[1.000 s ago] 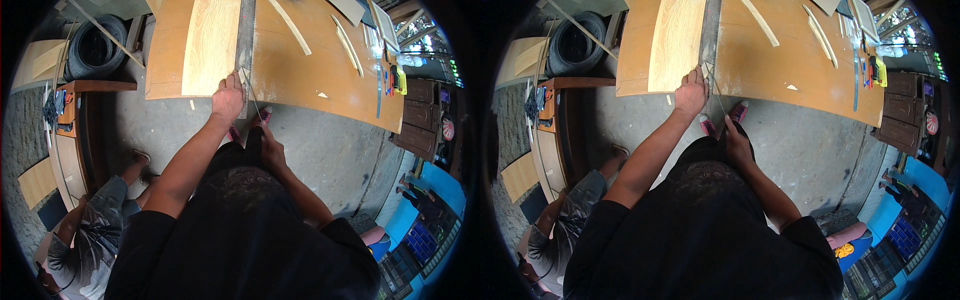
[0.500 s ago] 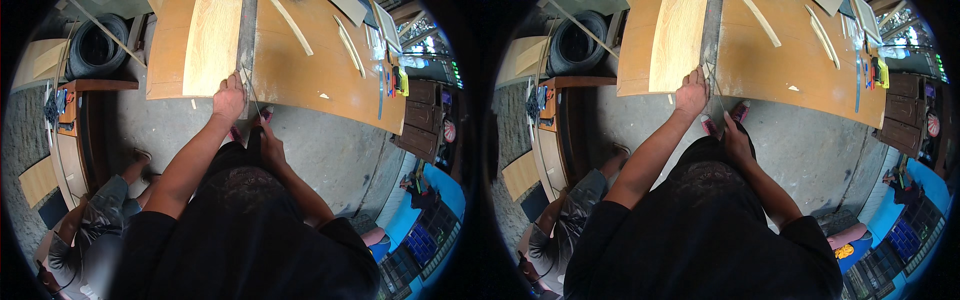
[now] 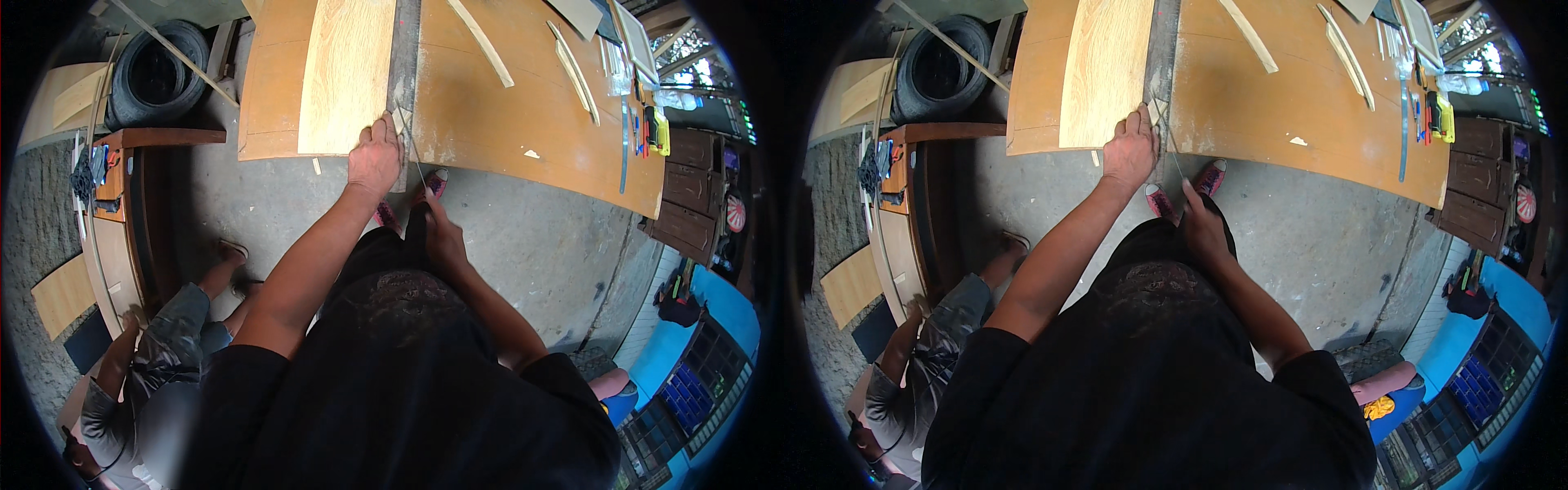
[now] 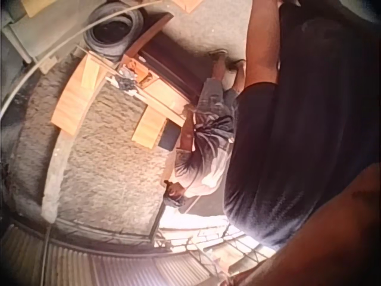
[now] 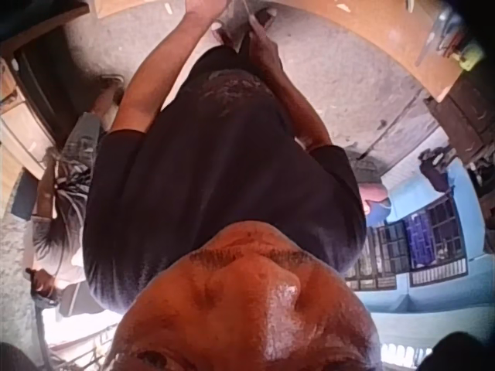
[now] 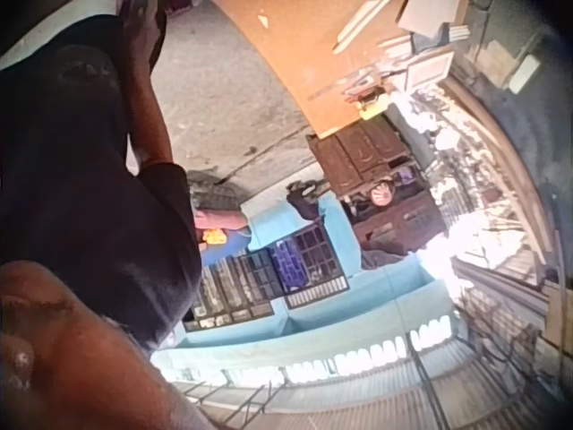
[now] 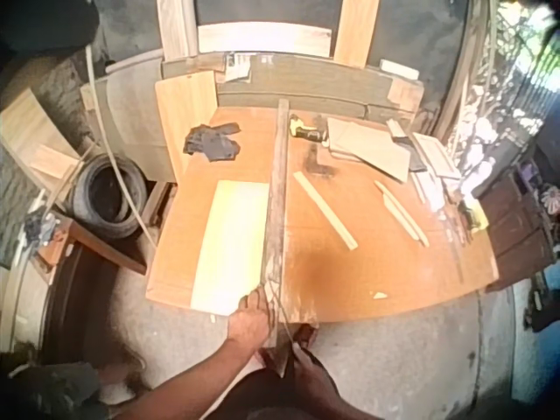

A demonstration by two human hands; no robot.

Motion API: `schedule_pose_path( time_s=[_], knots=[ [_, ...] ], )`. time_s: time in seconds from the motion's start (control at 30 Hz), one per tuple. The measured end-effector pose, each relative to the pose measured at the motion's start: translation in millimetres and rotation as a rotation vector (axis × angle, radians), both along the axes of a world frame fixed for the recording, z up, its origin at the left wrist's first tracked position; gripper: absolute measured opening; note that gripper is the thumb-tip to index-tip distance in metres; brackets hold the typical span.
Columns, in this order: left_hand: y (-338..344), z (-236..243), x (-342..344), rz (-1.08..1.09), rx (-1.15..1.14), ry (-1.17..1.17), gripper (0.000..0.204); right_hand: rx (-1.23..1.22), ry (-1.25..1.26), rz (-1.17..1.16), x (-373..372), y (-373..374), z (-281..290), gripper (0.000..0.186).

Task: Using a hand saw to cut a small segment of wood on a workbench.

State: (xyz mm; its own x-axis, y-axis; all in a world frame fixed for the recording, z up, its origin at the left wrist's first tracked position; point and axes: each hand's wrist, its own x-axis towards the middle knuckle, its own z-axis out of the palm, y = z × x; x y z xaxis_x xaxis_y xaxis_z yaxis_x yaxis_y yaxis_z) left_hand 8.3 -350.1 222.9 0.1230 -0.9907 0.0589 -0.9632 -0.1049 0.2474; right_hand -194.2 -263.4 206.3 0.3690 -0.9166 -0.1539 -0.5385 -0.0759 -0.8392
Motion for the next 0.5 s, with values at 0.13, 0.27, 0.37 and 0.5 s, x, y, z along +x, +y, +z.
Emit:
schedule_pose_path(
  time_s=[0.13, 0.27, 0.37, 0.5],
  knots=[
    [-1.2, 0.8, -1.6, -0.004, 0.034, 0.016, 0.054, 0.134, 0.103, 0.045, 43.7, -72.4, 27.6, 0.046],
    [-0.4, 1.9, -0.8, 0.02, 0.024, 0.009, 0.054, 0.147, 0.077, 0.007, 29.3, -34.5, 19.7, 0.048],
    [-0.2, 0.7, 0.4, 0.015, 0.001, 0.001, 0.054, 0.015, 0.039, 0.032, -11.8, 17.4, -2.9, 0.052],
    [-0.9, 7.2, 3.0, 0.009, -0.009, -0.059, 0.057, -0.006, -0.004, -0.013, -24.9, 22.7, 4.9, 0.054]
  ],
)
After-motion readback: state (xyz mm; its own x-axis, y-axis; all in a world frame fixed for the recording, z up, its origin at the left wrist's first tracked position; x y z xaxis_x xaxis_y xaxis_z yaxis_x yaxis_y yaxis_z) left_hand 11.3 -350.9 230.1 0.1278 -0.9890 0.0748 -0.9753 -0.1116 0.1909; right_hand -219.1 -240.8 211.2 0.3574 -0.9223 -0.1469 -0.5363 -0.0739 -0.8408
